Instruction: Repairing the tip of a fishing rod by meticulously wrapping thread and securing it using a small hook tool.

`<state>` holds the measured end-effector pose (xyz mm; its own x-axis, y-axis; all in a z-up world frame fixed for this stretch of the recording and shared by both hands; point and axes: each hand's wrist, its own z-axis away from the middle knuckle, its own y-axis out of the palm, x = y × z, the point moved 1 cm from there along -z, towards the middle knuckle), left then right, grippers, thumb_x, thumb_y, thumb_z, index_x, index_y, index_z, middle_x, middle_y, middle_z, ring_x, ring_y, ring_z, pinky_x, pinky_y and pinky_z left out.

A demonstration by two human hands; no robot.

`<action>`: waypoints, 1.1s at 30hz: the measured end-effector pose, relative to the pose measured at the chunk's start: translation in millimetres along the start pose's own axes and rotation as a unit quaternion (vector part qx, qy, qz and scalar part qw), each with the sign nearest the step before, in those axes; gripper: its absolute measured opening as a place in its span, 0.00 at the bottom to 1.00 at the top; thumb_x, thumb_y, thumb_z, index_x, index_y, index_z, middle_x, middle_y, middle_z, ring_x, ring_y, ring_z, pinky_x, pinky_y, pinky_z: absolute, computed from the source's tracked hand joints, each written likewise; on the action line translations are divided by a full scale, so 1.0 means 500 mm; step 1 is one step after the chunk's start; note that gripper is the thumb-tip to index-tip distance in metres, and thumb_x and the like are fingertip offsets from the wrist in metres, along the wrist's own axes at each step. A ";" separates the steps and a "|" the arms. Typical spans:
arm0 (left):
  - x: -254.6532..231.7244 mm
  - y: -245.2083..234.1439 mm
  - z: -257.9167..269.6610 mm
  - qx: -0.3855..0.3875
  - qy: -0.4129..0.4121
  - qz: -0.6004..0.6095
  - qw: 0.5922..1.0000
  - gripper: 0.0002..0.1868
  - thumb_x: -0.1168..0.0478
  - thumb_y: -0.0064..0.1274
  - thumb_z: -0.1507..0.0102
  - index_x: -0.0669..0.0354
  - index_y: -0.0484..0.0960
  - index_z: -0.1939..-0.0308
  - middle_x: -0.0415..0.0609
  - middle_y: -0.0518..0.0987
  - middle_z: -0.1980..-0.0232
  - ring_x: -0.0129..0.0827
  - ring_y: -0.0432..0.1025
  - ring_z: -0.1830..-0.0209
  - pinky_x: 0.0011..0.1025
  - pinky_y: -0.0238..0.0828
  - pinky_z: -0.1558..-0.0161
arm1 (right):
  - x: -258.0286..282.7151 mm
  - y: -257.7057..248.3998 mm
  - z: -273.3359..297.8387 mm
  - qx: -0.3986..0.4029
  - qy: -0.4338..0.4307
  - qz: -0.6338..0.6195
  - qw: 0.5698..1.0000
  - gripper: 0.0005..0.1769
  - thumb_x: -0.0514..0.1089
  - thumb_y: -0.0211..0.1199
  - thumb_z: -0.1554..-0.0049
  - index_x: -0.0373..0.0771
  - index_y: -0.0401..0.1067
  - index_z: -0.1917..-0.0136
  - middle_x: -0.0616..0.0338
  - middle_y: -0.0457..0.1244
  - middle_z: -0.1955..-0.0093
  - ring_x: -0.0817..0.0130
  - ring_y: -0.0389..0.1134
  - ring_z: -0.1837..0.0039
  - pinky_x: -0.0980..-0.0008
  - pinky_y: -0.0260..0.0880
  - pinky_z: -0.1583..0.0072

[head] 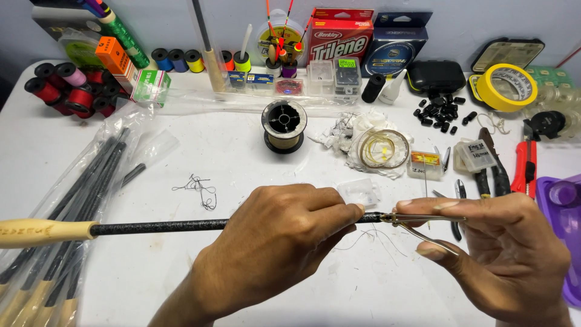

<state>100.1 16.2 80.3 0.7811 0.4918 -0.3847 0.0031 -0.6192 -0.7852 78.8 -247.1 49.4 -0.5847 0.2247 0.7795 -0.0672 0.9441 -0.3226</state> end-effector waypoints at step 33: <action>-0.004 -0.003 -0.001 0.008 0.005 0.044 0.999 0.08 0.62 0.55 0.32 0.60 0.80 0.50 0.49 0.79 0.65 0.48 0.73 0.73 0.46 0.62 0.78 | 0.022 -0.001 -0.014 -0.064 0.053 0.007 0.997 0.27 0.32 0.62 0.52 0.27 0.57 0.40 0.33 0.69 0.47 0.48 0.78 0.42 0.56 0.84 0.34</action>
<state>99.0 15.9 82.7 0.7843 0.4301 -0.4471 -0.0748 -0.6499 -0.7564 78.2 -243.3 61.8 -0.4956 0.2563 0.8299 0.0481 0.9621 -0.2684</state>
